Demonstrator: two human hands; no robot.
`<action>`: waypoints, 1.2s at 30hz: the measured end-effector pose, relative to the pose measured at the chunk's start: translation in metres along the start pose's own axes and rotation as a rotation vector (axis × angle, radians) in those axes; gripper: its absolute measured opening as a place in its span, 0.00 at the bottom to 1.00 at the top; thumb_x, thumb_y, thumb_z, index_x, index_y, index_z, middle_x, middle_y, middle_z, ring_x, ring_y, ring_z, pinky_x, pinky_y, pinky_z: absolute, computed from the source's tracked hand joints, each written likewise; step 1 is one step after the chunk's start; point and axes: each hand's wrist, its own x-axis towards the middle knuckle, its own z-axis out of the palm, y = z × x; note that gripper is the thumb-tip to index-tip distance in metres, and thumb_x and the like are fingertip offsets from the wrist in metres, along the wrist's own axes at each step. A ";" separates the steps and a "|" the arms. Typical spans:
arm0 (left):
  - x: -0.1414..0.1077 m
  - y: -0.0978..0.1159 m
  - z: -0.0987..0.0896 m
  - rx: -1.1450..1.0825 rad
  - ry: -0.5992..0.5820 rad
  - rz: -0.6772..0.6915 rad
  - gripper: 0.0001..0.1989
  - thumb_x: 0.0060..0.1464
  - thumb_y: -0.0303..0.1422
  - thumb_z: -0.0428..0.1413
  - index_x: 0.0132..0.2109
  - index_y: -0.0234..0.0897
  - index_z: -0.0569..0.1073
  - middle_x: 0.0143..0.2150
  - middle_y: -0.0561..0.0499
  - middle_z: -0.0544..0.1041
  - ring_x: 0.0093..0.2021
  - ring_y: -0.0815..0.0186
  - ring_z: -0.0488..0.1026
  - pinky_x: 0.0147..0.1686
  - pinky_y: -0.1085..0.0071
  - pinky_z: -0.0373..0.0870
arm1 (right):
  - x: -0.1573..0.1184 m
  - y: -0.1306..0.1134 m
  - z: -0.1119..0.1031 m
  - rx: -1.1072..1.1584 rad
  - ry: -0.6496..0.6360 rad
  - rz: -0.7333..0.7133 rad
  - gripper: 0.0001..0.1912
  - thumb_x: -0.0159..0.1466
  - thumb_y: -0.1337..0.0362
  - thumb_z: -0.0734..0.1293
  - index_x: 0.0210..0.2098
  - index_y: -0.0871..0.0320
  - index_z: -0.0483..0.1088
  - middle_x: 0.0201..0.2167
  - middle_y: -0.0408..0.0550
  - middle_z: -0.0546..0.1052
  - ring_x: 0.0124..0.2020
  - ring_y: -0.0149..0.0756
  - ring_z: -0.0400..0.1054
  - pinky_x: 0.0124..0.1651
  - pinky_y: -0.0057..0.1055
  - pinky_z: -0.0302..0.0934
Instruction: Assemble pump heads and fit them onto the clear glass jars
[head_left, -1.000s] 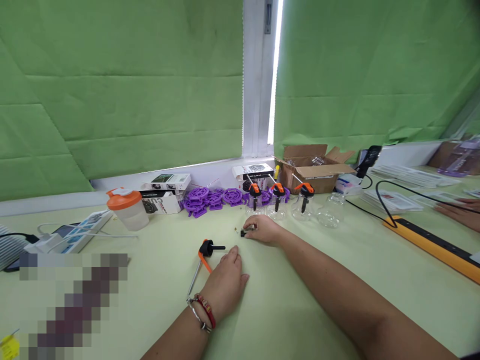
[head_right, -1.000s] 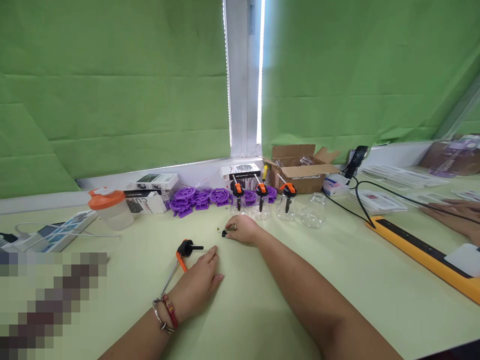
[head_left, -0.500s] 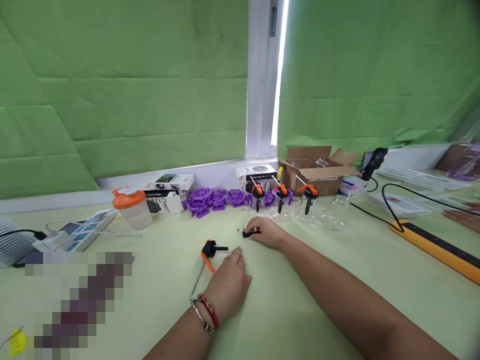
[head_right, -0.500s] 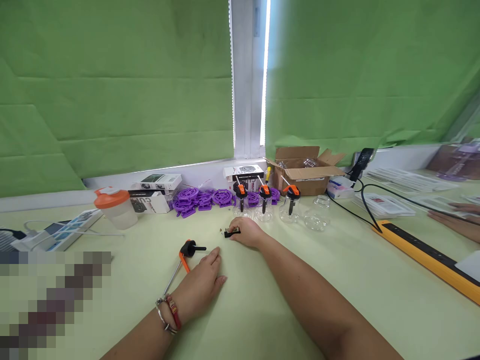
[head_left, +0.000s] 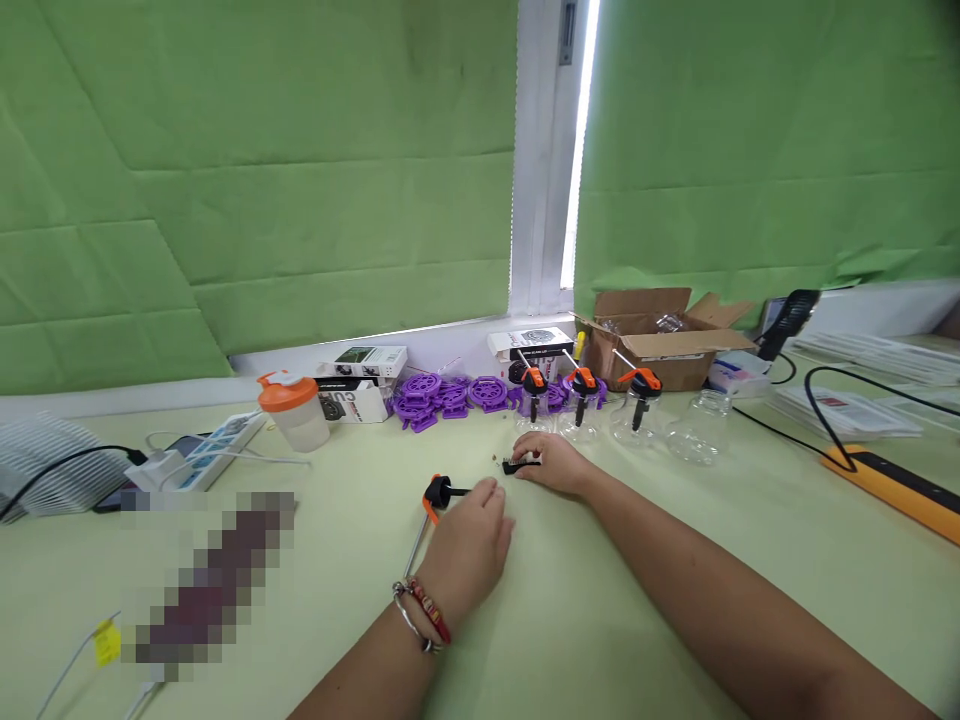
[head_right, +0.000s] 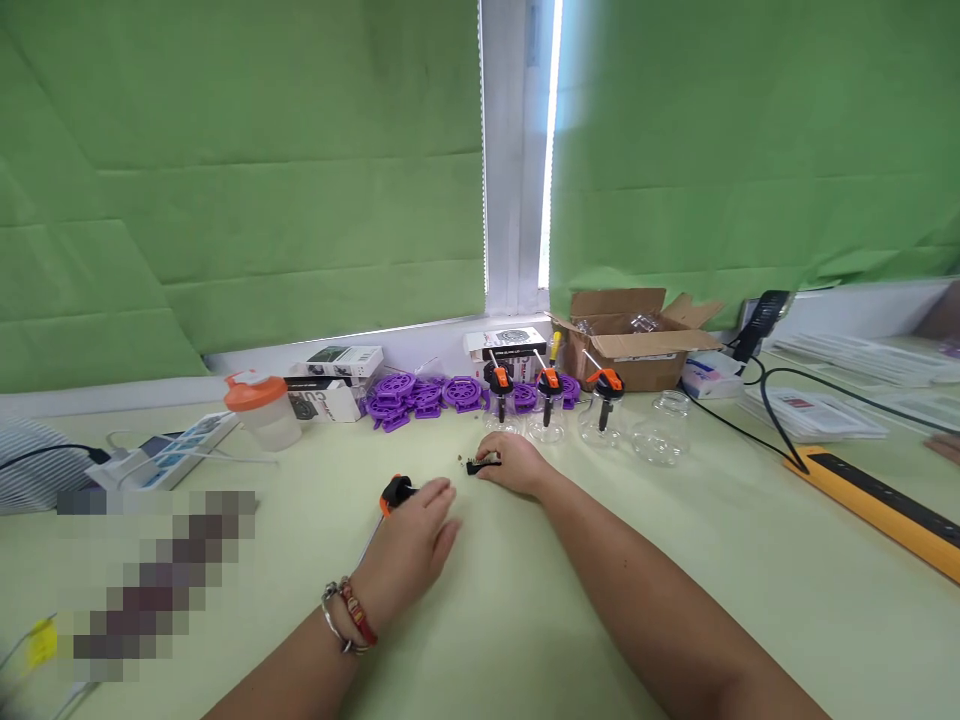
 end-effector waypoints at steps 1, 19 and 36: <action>0.001 -0.006 -0.008 0.049 0.099 -0.044 0.18 0.59 0.35 0.40 0.48 0.37 0.71 0.54 0.42 0.69 0.51 0.58 0.69 0.48 0.63 0.65 | -0.001 -0.002 -0.001 0.006 0.019 0.011 0.09 0.49 0.65 0.71 0.32 0.58 0.76 0.40 0.49 0.76 0.35 0.35 0.68 0.38 0.30 0.61; 0.003 -0.034 -0.012 -0.306 0.366 0.110 0.15 0.51 0.29 0.52 0.48 0.39 0.70 0.47 0.45 0.72 0.47 0.62 0.69 0.47 0.64 0.66 | -0.054 -0.113 0.023 1.022 -0.224 0.378 0.19 0.61 0.50 0.62 0.37 0.61 0.67 0.33 0.50 0.74 0.26 0.28 0.68 0.21 0.22 0.53; -0.013 0.002 -0.005 -0.831 0.222 -0.108 0.29 0.57 0.44 0.47 0.63 0.39 0.59 0.50 0.43 0.68 0.33 0.69 0.68 0.32 0.68 0.70 | -0.076 -0.126 0.029 -0.079 0.183 -0.020 0.15 0.68 0.62 0.49 0.34 0.57 0.64 0.28 0.50 0.72 0.29 0.37 0.66 0.31 0.31 0.56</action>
